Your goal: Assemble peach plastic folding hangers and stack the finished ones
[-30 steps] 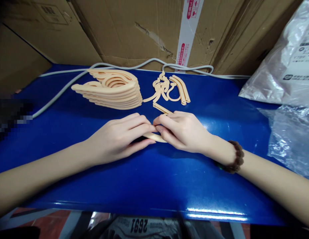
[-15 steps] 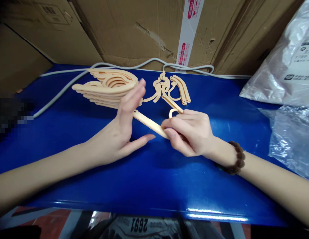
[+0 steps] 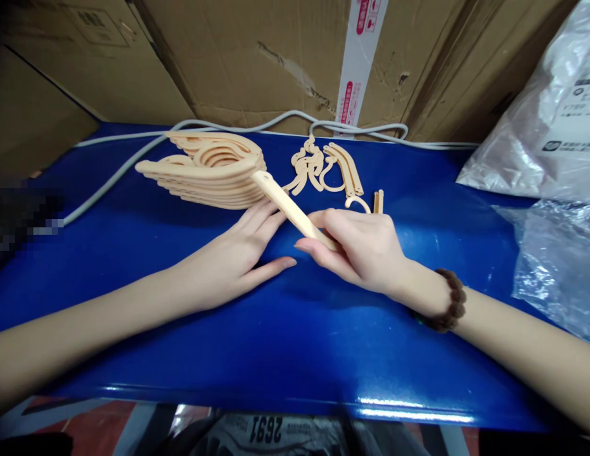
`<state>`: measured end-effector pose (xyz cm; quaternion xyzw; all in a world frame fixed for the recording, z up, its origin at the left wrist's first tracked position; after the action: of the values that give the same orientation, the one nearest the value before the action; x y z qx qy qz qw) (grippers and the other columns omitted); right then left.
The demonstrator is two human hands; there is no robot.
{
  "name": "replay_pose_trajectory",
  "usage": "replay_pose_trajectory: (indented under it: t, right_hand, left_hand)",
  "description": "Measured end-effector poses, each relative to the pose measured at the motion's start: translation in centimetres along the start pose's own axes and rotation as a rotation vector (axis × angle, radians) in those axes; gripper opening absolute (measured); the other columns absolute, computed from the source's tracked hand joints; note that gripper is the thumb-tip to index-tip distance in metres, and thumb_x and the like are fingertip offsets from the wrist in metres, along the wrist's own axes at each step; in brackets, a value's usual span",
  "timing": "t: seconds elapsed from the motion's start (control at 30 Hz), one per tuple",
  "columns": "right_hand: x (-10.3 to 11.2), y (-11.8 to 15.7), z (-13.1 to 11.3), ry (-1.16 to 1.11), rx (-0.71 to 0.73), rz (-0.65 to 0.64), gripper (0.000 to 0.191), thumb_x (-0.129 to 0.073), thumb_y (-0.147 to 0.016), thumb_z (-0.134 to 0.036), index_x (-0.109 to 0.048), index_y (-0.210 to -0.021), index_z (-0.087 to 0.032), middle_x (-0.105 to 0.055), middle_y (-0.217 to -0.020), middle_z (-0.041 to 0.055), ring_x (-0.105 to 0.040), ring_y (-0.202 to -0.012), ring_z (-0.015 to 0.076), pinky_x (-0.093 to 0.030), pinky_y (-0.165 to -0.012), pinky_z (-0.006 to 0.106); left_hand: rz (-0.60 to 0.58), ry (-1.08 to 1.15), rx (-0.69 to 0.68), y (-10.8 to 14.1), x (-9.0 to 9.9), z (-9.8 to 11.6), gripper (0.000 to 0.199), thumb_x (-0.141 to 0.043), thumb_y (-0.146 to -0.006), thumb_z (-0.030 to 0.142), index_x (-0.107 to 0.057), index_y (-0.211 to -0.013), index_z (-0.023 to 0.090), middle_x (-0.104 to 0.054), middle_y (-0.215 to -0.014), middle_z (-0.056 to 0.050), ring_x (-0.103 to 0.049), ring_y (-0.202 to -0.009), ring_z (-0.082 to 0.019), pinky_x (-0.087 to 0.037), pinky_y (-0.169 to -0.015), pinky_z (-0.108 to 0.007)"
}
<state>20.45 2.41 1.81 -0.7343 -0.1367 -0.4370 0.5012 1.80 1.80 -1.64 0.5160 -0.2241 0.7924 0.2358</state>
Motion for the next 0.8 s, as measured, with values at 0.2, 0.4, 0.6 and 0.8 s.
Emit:
replay_pose_trajectory:
  t: [0.2,0.4,0.6,0.8]
  right_hand:
    - [-0.19,0.06,-0.09,-0.03,0.032,-0.02,0.016,-0.054,-0.096,-0.033,-0.059,-0.093,-0.017,-0.051,-0.058,-0.0047,-0.043,-0.046,0.0074,-0.033,-0.045,0.021]
    - [-0.44,0.19,-0.08,-0.034,0.045,-0.061,0.017,-0.056,-0.094,-0.032,-0.059,-0.086,-0.017,-0.049,-0.056,-0.0046,-0.043,-0.048,0.0083,-0.033,-0.047,0.022]
    - [-0.5,0.28,-0.07,-0.025,0.064,-0.051,0.02,-0.056,-0.093,-0.032,-0.058,-0.078,-0.018,-0.048,-0.054,-0.0045,-0.043,-0.047,0.0094,-0.033,-0.048,0.024]
    - [-0.48,0.19,-0.16,-0.005,0.065,-0.045,0.023,-0.053,-0.094,-0.035,-0.058,-0.078,-0.02,-0.047,-0.053,-0.0048,-0.042,-0.045,0.0093,-0.033,-0.047,0.024]
  left_hand:
    - [-0.052,-0.025,0.007,0.0,0.17,0.28,0.073,-0.047,-0.097,0.049,-0.025,-0.152,0.006,-0.02,-0.16,-0.018,-0.01,-0.151,-0.028,-0.019,-0.124,-0.045]
    - [-0.023,-0.076,-0.024,0.04,0.24,0.32,0.064,-0.042,-0.099,0.049,-0.035,-0.147,0.008,-0.03,-0.156,-0.017,-0.023,-0.148,-0.027,-0.024,-0.122,-0.044]
    - [-0.001,-0.104,-0.056,0.23,0.26,0.24,0.059,-0.04,-0.099,0.049,-0.04,-0.143,0.01,-0.039,-0.151,-0.016,-0.032,-0.143,-0.028,-0.027,-0.12,-0.045]
    - [0.026,-0.112,-0.112,0.17,0.34,0.15,0.06,-0.041,-0.099,0.048,-0.041,-0.143,0.007,-0.043,-0.148,-0.018,-0.037,-0.14,-0.03,-0.028,-0.118,-0.045]
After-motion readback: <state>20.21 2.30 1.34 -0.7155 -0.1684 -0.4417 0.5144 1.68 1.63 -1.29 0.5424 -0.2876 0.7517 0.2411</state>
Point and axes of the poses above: each hand's wrist, its own y-axis away from the middle knuckle, its own x-axis out of the back of the hand, z = x × y, the point moved 3 cm from there along -y, towards the middle knuckle
